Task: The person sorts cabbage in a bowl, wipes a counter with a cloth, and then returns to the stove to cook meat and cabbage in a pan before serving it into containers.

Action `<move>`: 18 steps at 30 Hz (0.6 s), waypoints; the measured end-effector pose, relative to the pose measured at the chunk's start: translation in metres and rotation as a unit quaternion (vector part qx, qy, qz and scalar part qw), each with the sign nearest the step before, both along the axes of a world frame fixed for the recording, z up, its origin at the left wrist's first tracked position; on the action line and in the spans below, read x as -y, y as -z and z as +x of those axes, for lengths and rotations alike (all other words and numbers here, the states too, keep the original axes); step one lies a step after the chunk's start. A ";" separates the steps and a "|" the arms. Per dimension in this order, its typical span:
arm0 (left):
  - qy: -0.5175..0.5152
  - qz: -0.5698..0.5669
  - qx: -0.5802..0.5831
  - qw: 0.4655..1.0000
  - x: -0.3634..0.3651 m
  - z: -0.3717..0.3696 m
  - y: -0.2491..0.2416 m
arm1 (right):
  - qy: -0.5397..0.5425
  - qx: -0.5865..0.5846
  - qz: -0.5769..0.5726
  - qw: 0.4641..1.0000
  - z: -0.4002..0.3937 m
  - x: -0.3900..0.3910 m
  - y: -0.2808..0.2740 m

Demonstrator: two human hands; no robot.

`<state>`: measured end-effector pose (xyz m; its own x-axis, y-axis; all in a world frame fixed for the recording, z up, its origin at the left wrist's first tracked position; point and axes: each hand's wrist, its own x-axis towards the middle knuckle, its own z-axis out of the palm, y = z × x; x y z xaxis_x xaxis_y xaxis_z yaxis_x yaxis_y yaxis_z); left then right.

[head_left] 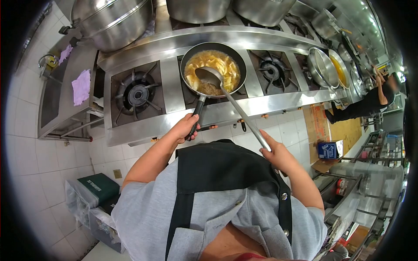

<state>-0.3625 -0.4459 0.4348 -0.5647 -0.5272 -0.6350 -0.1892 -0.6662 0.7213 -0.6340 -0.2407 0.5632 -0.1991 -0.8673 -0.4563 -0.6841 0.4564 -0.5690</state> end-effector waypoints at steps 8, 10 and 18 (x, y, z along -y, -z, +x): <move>-0.005 0.009 0.004 1.000 0.001 0.001 0.000 | 0.104 0.109 0.117 0.982 0.005 0.013 -0.035; -0.004 0.010 0.003 1.000 0.001 -0.001 0.002 | 0.042 0.051 0.030 0.997 -0.002 0.002 -0.008; 0.001 0.016 0.006 1.000 0.003 0.000 0.000 | -0.058 -0.091 0.041 0.993 0.001 0.006 -0.010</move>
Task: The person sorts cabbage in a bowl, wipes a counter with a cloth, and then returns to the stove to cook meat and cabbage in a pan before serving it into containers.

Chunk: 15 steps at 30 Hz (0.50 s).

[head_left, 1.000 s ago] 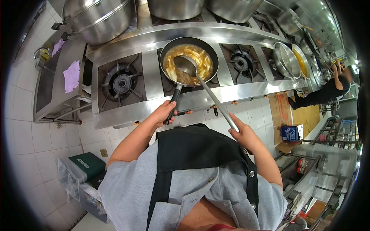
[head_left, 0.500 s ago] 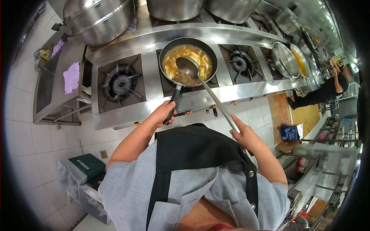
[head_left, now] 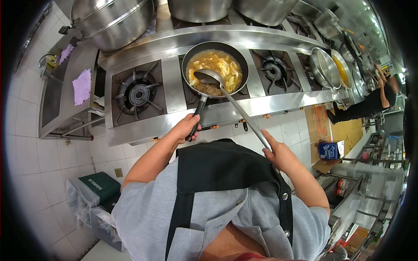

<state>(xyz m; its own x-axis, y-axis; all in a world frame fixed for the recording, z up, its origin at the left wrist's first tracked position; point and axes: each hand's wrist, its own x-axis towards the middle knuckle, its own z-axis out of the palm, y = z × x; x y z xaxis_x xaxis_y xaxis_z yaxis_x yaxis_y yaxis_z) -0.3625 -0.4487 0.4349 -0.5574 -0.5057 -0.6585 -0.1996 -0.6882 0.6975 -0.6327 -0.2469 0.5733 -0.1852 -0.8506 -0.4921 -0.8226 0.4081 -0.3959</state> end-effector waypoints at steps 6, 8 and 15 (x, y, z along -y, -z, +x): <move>0.000 -0.005 0.000 1.000 0.002 0.001 0.003 | 0.028 0.007 -0.113 0.993 -0.015 0.022 0.031; -0.002 -0.006 0.002 1.000 0.002 0.002 0.002 | 0.053 -0.002 -0.116 0.992 -0.020 0.040 0.033; 0.008 -0.014 0.005 1.000 0.007 0.005 0.005 | -0.024 -0.122 -0.218 0.968 -0.075 0.076 0.094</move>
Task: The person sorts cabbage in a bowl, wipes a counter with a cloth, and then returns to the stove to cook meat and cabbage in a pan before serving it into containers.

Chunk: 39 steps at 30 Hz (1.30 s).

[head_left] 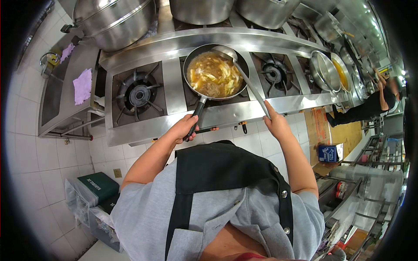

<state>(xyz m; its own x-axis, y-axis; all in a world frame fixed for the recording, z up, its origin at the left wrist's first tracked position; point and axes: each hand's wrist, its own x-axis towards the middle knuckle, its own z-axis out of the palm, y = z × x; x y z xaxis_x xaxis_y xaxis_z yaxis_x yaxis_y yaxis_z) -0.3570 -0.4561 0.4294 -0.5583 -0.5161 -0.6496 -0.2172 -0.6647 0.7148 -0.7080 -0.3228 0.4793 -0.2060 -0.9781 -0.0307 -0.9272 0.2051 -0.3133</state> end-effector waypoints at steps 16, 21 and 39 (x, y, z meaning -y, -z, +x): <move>0.005 -0.005 0.007 1.000 0.003 0.001 0.000 | 0.166 0.726 0.149 0.650 0.049 -0.028 -0.074; -0.001 0.006 0.002 1.000 0.002 0.001 -0.003 | 0.131 0.604 0.161 0.769 0.051 -0.051 -0.094; -0.002 -0.007 0.011 1.000 0.002 0.002 0.000 | 0.004 0.142 0.179 0.974 0.047 -0.104 -0.136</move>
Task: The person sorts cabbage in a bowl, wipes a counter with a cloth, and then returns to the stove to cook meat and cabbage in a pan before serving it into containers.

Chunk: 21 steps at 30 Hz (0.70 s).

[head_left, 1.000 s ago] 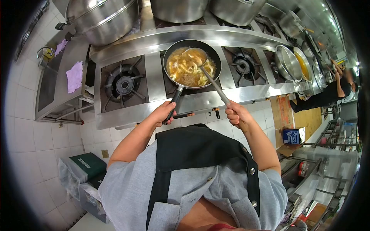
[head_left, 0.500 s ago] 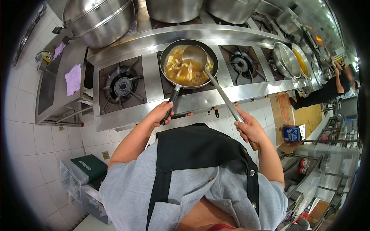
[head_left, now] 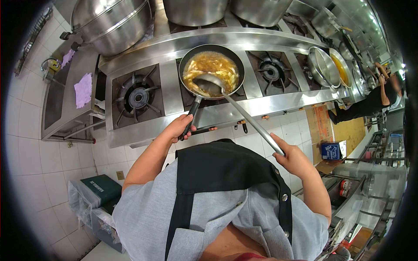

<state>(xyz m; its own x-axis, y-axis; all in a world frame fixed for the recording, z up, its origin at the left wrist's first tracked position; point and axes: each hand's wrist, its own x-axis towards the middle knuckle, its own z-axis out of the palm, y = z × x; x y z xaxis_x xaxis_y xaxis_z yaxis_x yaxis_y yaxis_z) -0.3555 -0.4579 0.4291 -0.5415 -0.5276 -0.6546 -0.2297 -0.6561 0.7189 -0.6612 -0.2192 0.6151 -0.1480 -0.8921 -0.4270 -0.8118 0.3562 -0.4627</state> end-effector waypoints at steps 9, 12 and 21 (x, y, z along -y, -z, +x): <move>-0.010 -0.003 0.002 1.000 -0.001 -0.001 0.001 | -0.115 -0.238 -0.077 0.961 -0.014 0.013 0.054; -0.012 -0.009 -0.002 1.000 -0.002 0.000 0.003 | -0.105 -0.241 -0.095 0.960 -0.016 0.021 0.070; -0.017 0.022 0.017 0.999 -0.001 0.000 -0.005 | 0.041 -0.103 -0.150 0.982 -0.027 0.048 0.098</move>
<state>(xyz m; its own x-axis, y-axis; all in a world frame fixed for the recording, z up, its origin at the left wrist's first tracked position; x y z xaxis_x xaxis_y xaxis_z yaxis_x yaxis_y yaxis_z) -0.3553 -0.4568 0.4341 -0.5000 -0.5151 -0.6962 -0.2308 -0.6955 0.6804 -0.6885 -0.2668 0.5169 -0.2811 -0.9545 -0.0995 -0.8734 0.2974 -0.3855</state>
